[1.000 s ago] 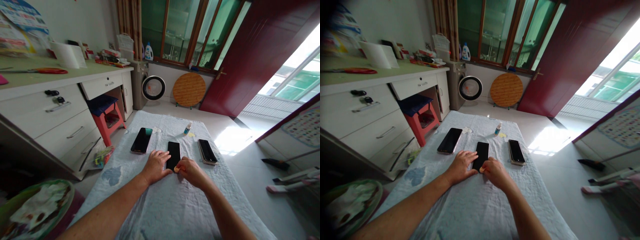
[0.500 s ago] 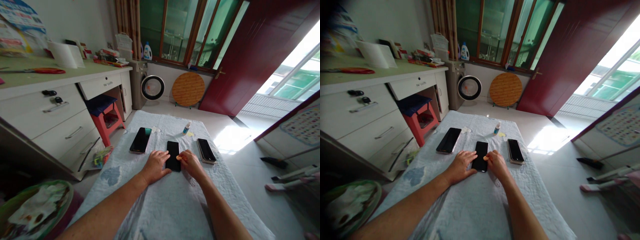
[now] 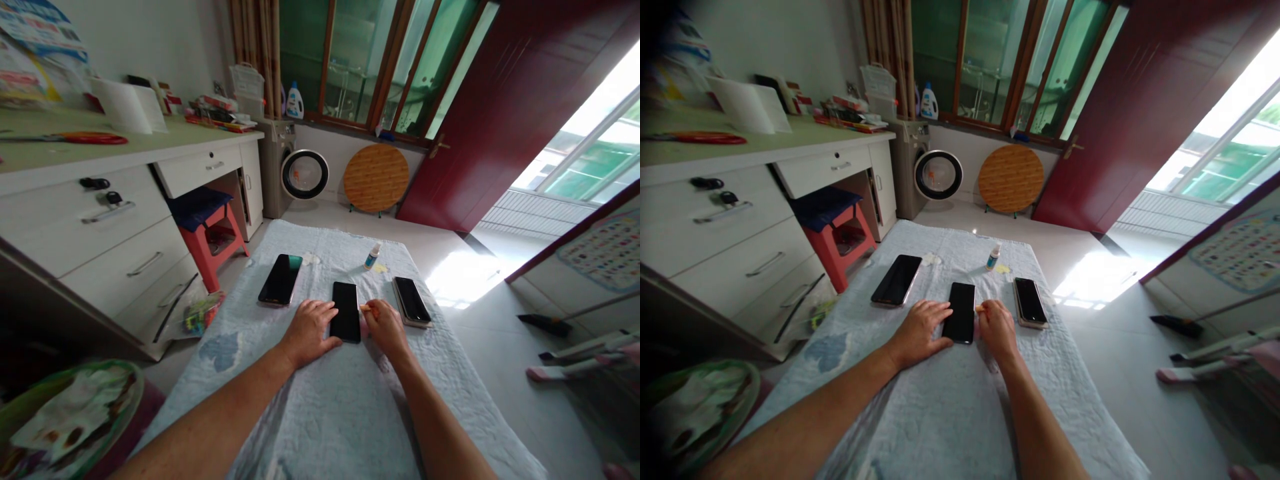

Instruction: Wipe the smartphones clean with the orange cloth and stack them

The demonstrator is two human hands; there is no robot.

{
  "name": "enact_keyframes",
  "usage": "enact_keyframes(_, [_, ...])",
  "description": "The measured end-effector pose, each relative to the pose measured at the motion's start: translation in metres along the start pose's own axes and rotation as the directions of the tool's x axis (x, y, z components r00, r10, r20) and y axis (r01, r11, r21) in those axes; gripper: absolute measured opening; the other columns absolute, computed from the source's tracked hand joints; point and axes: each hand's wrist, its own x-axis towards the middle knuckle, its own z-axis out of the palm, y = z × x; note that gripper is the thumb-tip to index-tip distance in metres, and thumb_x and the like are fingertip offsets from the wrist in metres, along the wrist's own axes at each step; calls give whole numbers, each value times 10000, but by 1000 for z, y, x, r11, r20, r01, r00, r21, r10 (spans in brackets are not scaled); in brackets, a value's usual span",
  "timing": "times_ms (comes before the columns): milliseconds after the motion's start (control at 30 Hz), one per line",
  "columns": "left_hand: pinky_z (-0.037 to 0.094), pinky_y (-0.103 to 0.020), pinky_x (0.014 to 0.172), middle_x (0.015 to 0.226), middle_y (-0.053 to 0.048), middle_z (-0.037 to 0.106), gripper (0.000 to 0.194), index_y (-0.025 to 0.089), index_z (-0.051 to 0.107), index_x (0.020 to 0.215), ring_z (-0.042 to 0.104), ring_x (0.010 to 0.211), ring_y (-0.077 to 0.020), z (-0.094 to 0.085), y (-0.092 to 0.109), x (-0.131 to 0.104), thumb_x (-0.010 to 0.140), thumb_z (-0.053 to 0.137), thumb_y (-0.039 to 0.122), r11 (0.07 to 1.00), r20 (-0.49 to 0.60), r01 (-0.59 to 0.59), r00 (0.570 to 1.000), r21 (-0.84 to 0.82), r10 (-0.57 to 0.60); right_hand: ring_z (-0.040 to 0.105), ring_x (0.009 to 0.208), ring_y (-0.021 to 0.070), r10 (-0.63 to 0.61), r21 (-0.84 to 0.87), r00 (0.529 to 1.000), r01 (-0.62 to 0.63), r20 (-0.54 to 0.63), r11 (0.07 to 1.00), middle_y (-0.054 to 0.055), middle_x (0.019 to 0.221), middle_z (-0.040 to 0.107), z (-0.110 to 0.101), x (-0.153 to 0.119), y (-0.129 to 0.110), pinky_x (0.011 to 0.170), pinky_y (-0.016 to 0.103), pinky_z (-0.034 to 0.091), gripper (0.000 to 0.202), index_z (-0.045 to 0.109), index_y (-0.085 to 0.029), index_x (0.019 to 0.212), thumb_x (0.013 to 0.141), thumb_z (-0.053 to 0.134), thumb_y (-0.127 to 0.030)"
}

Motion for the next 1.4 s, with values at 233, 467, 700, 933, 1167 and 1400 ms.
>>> enact_keyframes(233, [305,-497,1089,1297,-129,609,652,150,597,1234,524,1205,-305,4,-3,-1,712,748,510,1000,-31,-11,999,17,11,607,689,172,106,88,987,-117,117,989,34,722,680,-4,-9,-20,622,246,387,274,693,-197,844,836,485,-374])
enact_keyframes(467, [296,-511,1090,1314,-154,592,755,135,578,1256,514,1210,-328,5,-1,-2,682,733,601,999,-13,-31,999,39,31,586,632,167,165,252,978,-192,126,949,20,656,651,0,-13,-25,568,237,396,297,694,-188,821,792,515,-423])
enact_keyframes(700, [292,-504,1088,1306,-159,590,807,139,542,1303,514,1198,-329,4,4,-2,697,693,650,997,-4,-33,999,70,34,552,610,147,259,495,958,-286,123,821,24,667,623,7,-15,-17,544,226,413,366,699,-152,881,738,591,-471])
enact_keyframes(933, [285,-513,1076,1267,-139,610,645,195,586,1258,529,1169,-314,3,3,-2,776,633,620,998,-32,-31,999,63,33,577,625,139,213,666,968,-245,131,705,64,778,673,4,-15,-21,545,226,446,446,684,-133,949,721,642,-513])
enact_keyframes(1167, [300,-512,1059,1177,-121,647,600,188,606,1211,548,1107,-309,-1,5,-1,779,631,603,998,-72,-51,996,39,53,656,828,193,141,694,985,-173,103,699,120,1104,678,-1,-15,-27,636,260,515,395,695,-169,921,743,659,-520])
enact_keyframes(1400, [254,-523,1093,1085,-104,680,563,173,562,1259,577,1031,-288,-7,14,-3,817,598,519,998,-117,-38,992,46,43,647,921,202,37,702,991,-119,132,702,115,1244,625,-5,-17,-30,736,292,526,323,670,-185,887,812,616,-495])
